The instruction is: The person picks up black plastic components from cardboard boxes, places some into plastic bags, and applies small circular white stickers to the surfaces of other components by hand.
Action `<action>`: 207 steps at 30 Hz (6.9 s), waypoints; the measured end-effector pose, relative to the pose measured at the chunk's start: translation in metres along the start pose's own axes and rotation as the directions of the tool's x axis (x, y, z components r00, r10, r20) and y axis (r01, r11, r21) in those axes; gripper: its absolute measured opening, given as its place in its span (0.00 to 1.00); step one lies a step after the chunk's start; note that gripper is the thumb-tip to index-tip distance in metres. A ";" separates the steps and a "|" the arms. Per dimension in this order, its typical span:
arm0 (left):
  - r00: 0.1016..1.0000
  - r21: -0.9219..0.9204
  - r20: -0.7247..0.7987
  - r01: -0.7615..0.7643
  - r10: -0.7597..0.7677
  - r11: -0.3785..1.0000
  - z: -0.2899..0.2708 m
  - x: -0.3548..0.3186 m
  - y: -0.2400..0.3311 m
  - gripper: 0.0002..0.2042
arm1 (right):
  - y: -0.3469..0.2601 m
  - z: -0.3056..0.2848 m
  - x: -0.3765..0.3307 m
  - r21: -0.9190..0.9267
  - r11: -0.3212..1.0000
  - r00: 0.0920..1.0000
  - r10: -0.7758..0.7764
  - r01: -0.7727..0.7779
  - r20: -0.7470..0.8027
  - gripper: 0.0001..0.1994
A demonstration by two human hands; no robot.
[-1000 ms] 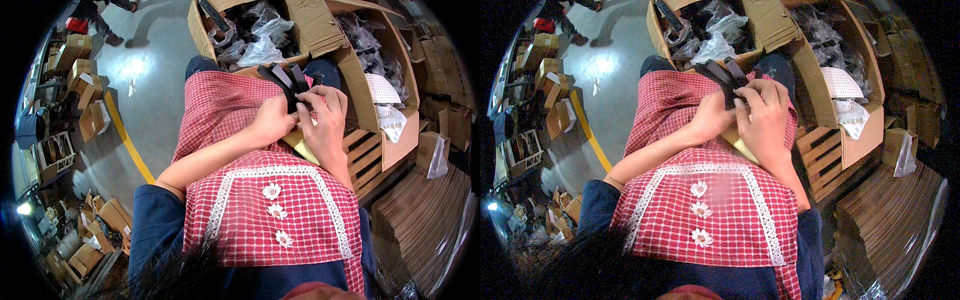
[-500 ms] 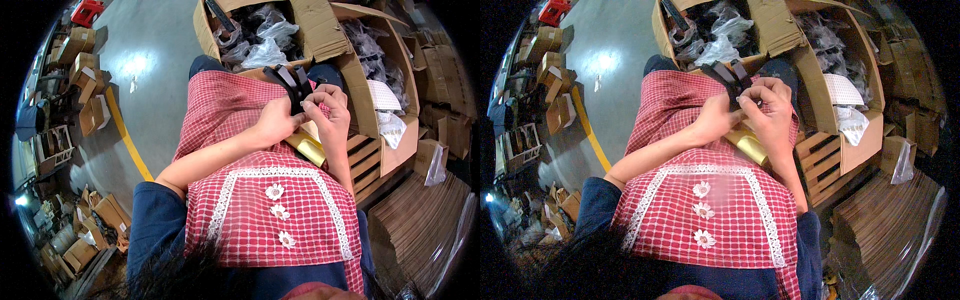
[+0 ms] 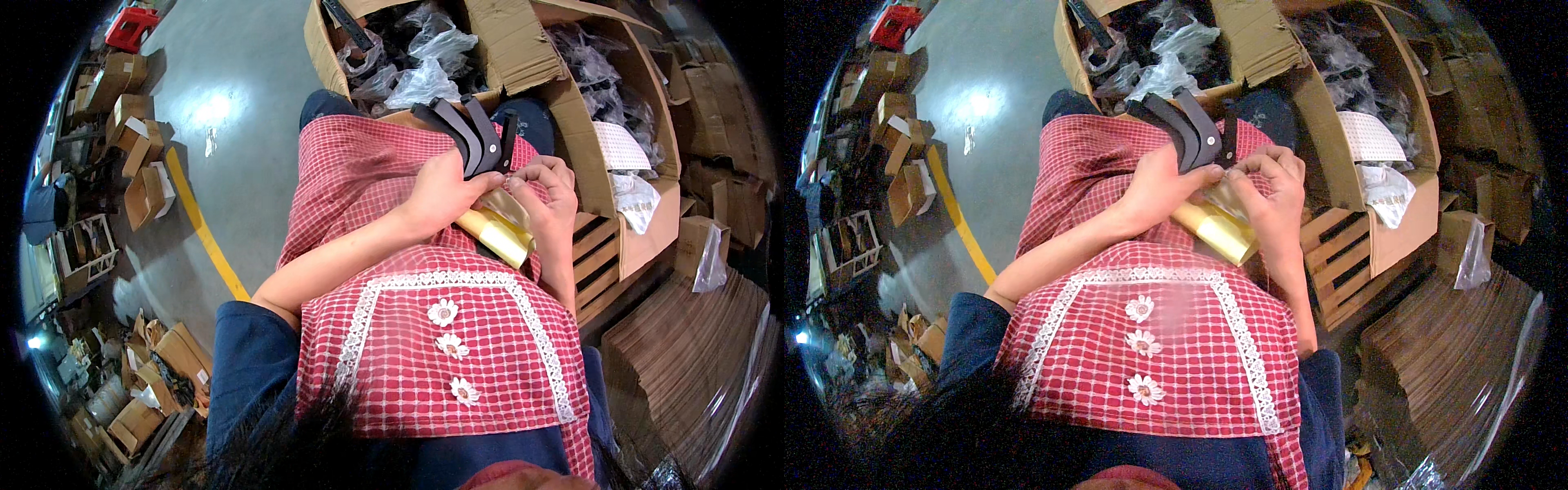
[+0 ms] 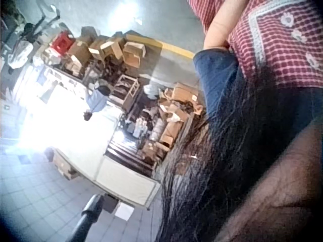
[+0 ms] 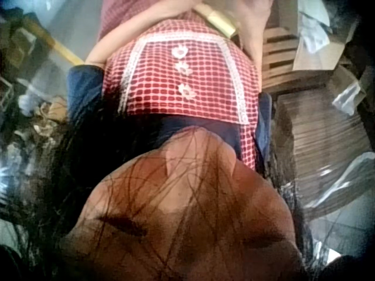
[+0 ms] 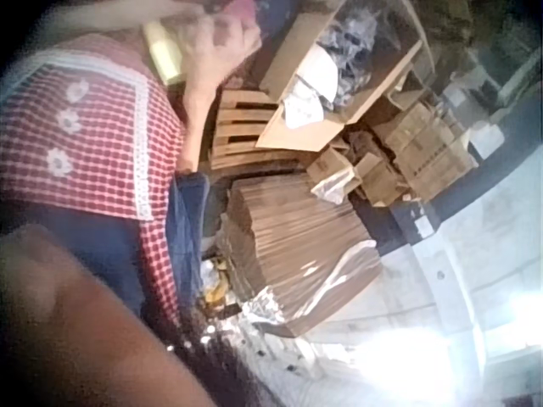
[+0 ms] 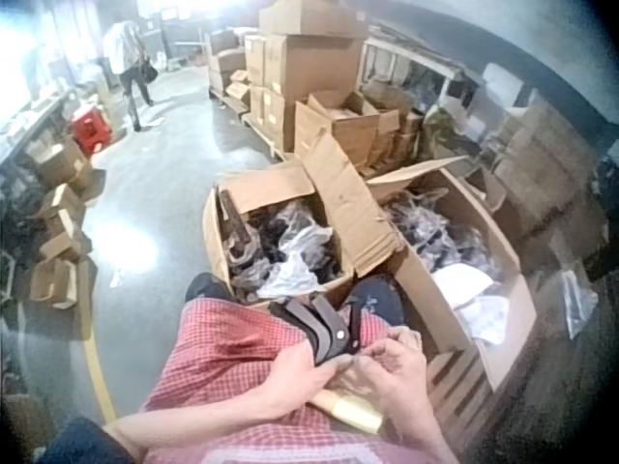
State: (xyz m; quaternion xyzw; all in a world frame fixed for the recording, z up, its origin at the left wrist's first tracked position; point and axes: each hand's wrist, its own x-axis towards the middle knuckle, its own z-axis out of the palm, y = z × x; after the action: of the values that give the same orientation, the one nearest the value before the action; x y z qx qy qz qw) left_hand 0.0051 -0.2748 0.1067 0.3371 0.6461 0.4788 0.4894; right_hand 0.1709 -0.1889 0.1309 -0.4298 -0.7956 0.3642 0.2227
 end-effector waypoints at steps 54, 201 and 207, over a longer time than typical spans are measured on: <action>0.996 -0.459 0.084 0.042 -0.004 0.888 0.000 -0.001 -0.004 0.04 | 0.017 0.005 -0.008 0.139 0.987 0.990 0.068 -0.085 0.125 0.07; 0.980 0.228 0.051 -0.197 0.191 0.954 0.005 -0.003 -0.011 0.16 | -0.006 0.009 0.025 0.236 0.970 0.974 -0.005 -0.050 0.227 0.30; 0.964 0.268 0.173 -0.242 0.200 0.933 0.005 -0.003 -0.009 0.15 | -0.006 0.012 0.011 0.251 0.936 0.960 0.202 -0.247 0.191 0.27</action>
State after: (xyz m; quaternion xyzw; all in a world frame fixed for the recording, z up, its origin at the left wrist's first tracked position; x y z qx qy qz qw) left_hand 0.0114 -0.2786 0.0983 0.5085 0.6297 0.4069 0.4235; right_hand 0.1539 -0.1864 0.1289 -0.4522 -0.6990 0.5270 0.1709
